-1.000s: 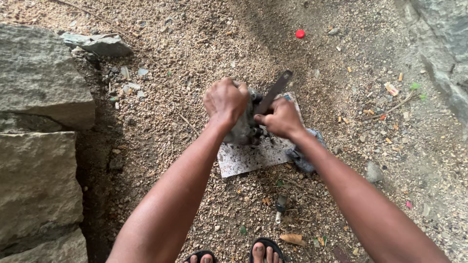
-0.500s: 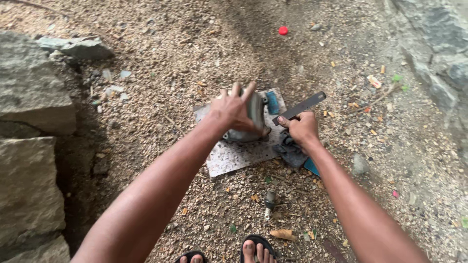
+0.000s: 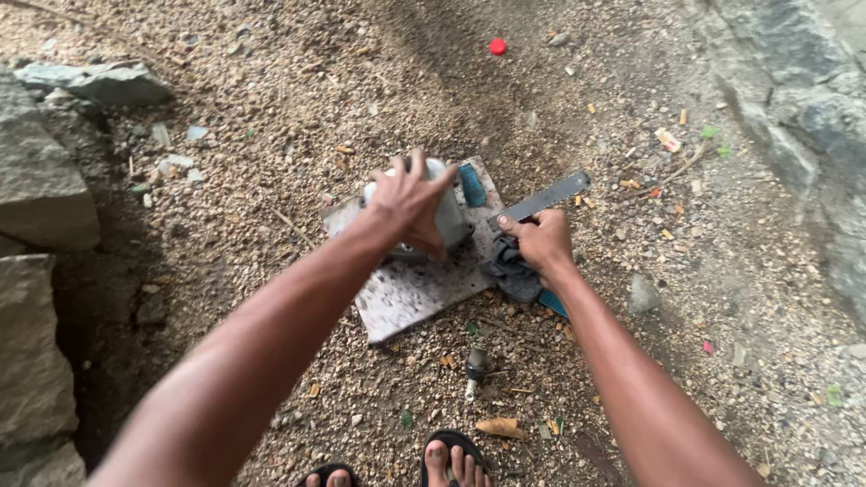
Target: The person scrapes a metal component with a flat tool and wipes it with a cloth while it rests on a piece of cardboard on the ground.
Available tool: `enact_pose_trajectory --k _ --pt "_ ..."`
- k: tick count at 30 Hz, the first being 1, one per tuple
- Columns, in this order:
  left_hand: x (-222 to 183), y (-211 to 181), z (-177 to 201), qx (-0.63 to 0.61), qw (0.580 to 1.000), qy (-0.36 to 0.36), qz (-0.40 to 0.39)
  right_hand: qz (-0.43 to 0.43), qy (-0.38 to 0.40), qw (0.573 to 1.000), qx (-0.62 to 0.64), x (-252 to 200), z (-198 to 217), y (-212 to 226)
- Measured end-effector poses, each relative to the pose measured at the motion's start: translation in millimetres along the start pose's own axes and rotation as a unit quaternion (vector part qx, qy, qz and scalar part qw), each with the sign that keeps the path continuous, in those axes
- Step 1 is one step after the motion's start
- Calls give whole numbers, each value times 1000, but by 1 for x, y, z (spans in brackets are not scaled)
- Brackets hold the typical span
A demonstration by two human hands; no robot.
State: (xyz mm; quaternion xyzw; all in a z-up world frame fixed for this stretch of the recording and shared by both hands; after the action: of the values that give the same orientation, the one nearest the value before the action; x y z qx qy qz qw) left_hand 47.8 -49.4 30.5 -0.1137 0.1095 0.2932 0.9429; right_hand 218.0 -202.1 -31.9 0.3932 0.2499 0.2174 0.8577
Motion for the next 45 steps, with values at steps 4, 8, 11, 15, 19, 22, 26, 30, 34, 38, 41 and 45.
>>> enact_pose_trajectory --k 4,8,11,15,19,22,26,30,34,38,41,45 --pt "-25 33 13 -50 998 9 47 9 13 999 -48 1 -9 2" --pt "-54 54 -4 -81 989 -9 127 79 27 996 34 -3 -51 12" --pt "-52 57 -16 -80 986 -2 146 83 27 995 -44 -4 -77 12" --pt "-50 57 -13 -34 989 30 139 191 13 980 -52 -11 -95 12" --pt "-49 58 -4 -33 989 53 132 197 33 977 -72 -4 -110 0" --pt "-48 59 -1 -22 989 69 129 199 35 975 -89 4 -119 -13" --pt "-50 61 -1 -42 990 63 123 183 48 979 -76 9 -124 -27" --pt "-48 63 -3 -49 989 67 120 174 58 982 -50 10 -126 -32" --pt "-46 64 -8 -47 990 65 113 136 80 985 -66 16 -126 -35" --pt "-43 65 -12 -56 991 41 111 154 126 975 -101 31 -127 -36" --pt "-43 66 -13 -63 991 39 109 247 136 957 -74 33 -132 -40" --pt "-42 63 -13 -58 992 23 109 222 202 949 -99 35 -133 -30"
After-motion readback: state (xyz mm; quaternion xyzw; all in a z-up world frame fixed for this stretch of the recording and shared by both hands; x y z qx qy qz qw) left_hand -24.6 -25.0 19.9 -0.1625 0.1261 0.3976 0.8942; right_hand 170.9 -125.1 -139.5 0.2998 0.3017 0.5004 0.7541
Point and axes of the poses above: each hand's wrist, its own x-axis towards the middle knuckle, its own z-axis out of the back of the hand, y = z × x, the point moved 2 cm from there along x, towards the middle knuckle, and after that the axes turned 7 degrees about -y, right-handed, at the moved point
